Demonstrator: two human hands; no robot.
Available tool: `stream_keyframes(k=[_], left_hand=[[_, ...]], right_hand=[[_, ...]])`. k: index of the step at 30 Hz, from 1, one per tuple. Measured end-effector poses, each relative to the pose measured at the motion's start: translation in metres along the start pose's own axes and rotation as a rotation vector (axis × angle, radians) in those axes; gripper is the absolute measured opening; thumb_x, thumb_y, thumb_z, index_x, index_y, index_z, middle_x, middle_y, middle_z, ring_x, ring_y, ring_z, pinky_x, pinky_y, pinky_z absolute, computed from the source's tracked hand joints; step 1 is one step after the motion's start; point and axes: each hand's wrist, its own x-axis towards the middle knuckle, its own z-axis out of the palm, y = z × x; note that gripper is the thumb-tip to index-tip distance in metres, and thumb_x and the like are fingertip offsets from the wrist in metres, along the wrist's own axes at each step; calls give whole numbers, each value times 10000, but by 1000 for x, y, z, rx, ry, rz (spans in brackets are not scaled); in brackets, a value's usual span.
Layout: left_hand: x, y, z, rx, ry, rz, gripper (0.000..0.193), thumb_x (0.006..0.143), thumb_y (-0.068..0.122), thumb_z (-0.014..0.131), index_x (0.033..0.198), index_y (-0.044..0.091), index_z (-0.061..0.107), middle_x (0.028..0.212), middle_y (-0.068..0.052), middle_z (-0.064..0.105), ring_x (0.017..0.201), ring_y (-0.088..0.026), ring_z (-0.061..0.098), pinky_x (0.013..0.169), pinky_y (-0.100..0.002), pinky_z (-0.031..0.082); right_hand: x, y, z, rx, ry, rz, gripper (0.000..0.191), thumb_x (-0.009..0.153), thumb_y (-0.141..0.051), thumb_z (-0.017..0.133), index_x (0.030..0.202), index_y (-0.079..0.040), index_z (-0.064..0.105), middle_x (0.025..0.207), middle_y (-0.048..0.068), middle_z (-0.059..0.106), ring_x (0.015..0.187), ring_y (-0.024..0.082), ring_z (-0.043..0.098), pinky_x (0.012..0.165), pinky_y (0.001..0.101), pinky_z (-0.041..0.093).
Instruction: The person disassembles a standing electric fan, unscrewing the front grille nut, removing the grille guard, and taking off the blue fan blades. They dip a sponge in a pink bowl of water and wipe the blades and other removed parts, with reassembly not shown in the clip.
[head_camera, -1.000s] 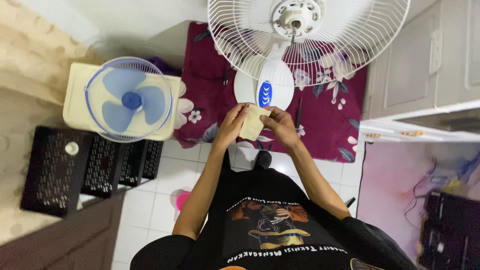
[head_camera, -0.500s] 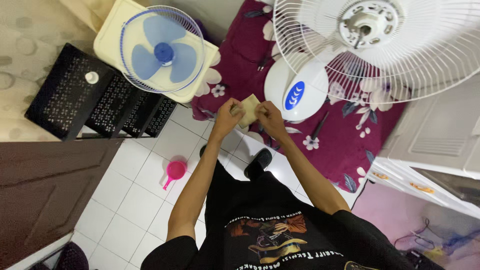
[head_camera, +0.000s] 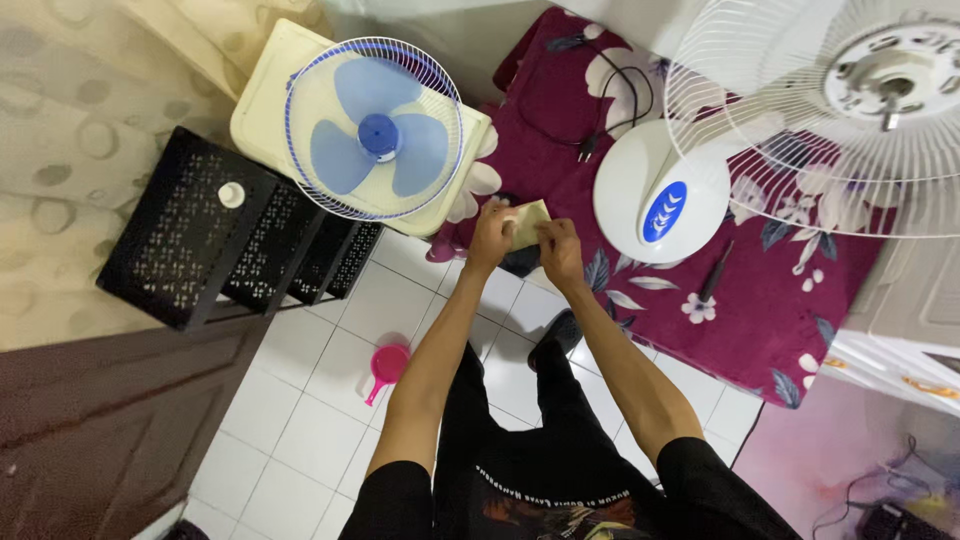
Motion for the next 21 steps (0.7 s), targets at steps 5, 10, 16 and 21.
stream_keyframes(k=[5,10,16,21], left_hand=[[1,-14,-4,3,6,-5,268,820,-32,722,1077,18,666,1140,-200,591,1098,-394,611,943,-469,517],[-2,-18,-12,188,-60,62,321,790,53,770,1098,18,683,1144,-222,585,1089,-420,562,954,-487,480],[-21,-29,-73,-40,-115,-53,258,900,159,761,1099,12,686,1084,-181,638,946,-346,645,807,-416,542],[-46,-55,-148,-5,-15,-154,207,933,185,740,1046,15,703,956,-146,699,843,-282,701,753,-376,563]], right_hand=[[0,2,19,-130,62,-37,131,957,2,669,1074,-13,725,1002,166,632,835,312,638,725,411,520],[-6,0,25,-387,135,-171,169,865,2,710,1026,-41,736,1100,201,606,998,377,562,873,485,462],[-1,-21,47,-297,112,-161,231,859,-22,726,1089,-31,716,1184,209,586,1071,380,539,932,489,462],[-3,-50,87,-137,-25,-196,182,911,-20,711,1093,-30,709,1137,168,614,1027,318,612,883,419,513]])
